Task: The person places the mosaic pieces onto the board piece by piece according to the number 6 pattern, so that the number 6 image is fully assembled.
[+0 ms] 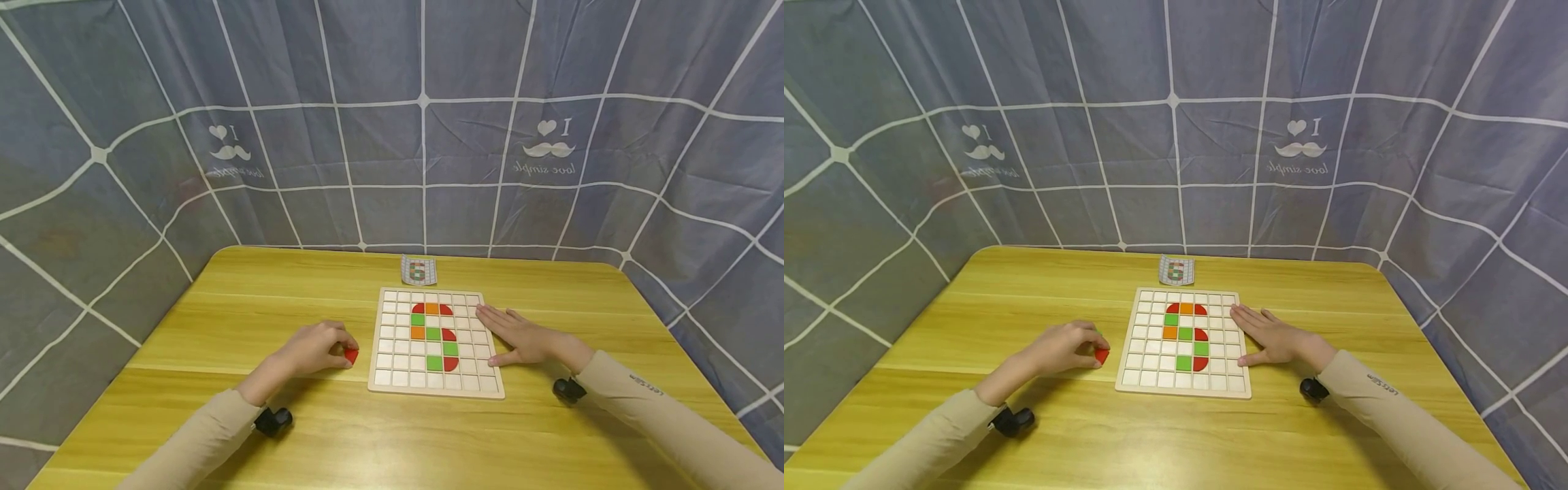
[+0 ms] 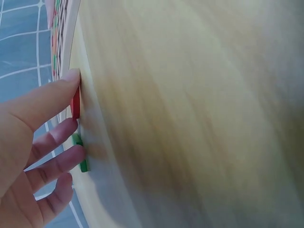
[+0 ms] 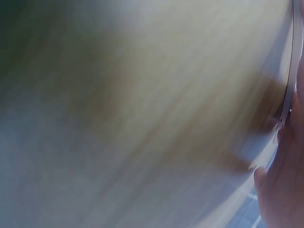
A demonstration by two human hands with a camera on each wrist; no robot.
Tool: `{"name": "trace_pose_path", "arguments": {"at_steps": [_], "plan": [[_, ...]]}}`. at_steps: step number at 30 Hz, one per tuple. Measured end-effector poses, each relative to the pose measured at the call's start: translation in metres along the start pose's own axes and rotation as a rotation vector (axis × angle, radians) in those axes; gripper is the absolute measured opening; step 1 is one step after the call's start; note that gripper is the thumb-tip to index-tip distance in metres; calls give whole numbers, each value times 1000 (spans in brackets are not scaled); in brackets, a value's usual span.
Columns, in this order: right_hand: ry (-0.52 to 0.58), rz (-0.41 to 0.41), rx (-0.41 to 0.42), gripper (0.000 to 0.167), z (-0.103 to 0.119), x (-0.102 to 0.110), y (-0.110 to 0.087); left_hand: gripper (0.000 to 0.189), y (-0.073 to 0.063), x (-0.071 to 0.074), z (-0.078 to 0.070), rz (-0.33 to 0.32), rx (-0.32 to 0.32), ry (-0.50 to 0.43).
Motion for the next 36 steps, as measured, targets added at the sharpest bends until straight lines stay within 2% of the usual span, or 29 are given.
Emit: {"name": "trace_pose_path", "arguments": {"at_steps": [8,16,26,36], "plan": [[10,-2,-10,98,-1,0,0,18,2,-1,-2,-27,-22,-1],[2,-4,-5,97,1,1,-1,19,1,-2,1,-42,-6,-9],[-9,-5,-7,96,4,3,-2,16,5,-3,-1,-73,-2,51],[-39,-22,29,95,5,4,-3,15,11,-1,-6,-78,35,77]]}}
Point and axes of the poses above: each hand's wrist, its own y-axis towards the middle knuckle, its own x-axis out of the back of the hand, z = x × y, the point moved 5 cm from there along y, towards the middle knuckle, and after that the axes turned 7 degrees about -x, right-handed, at the moved point
